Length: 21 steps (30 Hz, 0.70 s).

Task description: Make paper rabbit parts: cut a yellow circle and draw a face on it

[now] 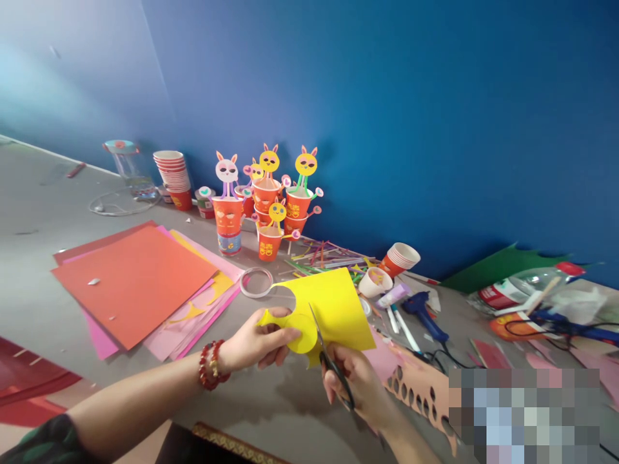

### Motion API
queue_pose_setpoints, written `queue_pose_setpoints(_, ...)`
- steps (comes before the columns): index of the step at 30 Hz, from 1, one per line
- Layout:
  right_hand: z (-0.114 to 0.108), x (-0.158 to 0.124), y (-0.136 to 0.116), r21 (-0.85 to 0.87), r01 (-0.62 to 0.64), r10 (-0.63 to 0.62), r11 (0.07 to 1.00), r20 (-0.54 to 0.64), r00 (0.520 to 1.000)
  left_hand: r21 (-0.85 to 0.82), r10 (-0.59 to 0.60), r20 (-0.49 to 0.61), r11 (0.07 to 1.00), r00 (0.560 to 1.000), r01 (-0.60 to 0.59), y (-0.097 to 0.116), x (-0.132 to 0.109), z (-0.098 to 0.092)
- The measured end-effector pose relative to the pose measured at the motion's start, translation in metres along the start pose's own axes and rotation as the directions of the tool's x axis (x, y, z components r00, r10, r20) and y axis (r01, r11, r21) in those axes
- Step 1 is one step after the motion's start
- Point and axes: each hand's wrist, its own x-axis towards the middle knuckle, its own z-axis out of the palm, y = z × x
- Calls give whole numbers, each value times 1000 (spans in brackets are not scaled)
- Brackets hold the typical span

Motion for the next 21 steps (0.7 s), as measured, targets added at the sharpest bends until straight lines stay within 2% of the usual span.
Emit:
queue_pose_setpoints(11,-4,1,4,12,30,-30,999,50,998,30,0,-23,1000,1000,1,2,2,1)
queue_pose_setpoints(21,-1,2,8,28,29,-30,999,62,998,-9,6,-55,1000,998,-6,5,1,1)
